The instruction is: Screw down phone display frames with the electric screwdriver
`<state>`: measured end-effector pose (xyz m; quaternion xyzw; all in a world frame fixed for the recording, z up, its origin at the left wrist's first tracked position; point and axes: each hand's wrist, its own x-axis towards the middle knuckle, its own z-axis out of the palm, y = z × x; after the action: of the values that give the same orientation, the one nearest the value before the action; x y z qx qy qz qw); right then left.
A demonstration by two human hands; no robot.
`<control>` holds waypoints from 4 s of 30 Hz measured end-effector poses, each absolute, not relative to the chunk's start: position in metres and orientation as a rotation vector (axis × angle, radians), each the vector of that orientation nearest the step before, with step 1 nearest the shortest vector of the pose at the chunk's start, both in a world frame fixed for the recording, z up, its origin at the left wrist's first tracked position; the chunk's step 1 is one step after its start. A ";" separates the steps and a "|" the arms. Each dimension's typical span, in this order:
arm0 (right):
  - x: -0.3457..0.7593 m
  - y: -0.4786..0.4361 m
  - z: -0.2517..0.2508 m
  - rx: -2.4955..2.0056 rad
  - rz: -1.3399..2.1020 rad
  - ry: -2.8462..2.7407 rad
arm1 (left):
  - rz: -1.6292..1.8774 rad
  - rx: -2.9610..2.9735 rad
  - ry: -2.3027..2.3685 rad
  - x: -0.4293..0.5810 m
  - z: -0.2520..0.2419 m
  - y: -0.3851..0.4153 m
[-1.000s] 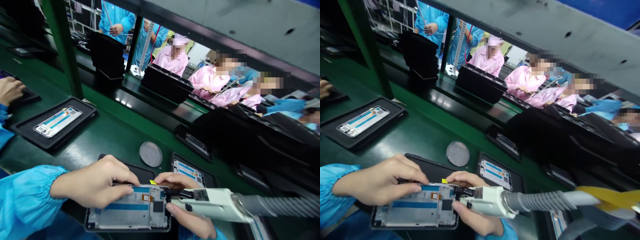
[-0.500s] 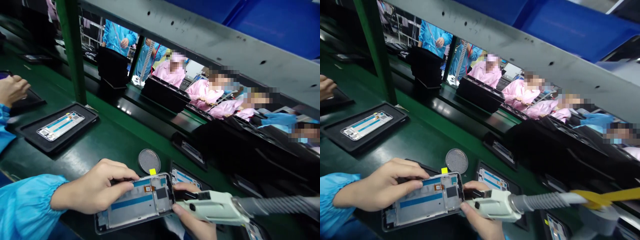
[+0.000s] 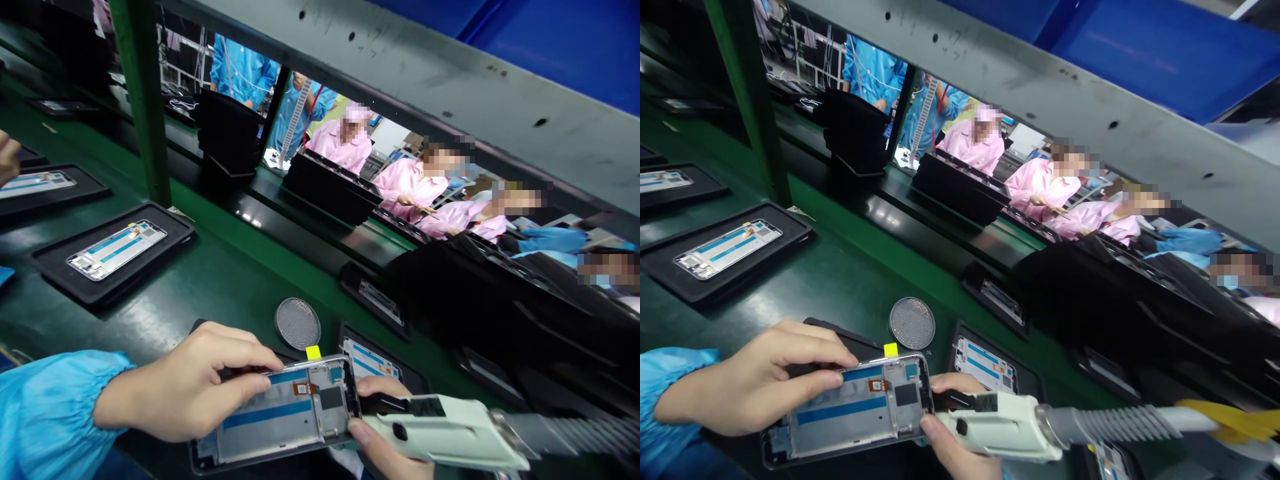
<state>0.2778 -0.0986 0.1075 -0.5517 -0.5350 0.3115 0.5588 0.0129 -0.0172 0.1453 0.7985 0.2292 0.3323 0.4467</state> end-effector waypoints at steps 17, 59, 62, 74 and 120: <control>0.283 -0.096 0.103 -1.341 1.022 -1.106 | 0.756 2.052 0.455 0.012 0.154 -0.018; 0.278 -0.105 0.090 -1.362 0.777 -1.026 | 0.690 2.090 0.362 0.011 0.155 -0.008; 0.280 -0.103 0.090 -1.367 0.744 -1.036 | 0.686 2.081 0.346 0.012 0.156 -0.009; 0.277 -0.101 0.093 -1.371 0.797 -1.014 | 0.660 2.091 0.367 0.014 0.156 -0.008; 0.369 -0.020 0.106 -1.382 0.369 -0.727 | 0.083 2.556 1.601 -0.004 0.095 0.220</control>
<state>0.3685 -0.0199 0.1061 -0.6192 -0.3259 0.1655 0.6950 -0.0038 0.2200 0.0954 0.8455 0.5296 0.0276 0.0620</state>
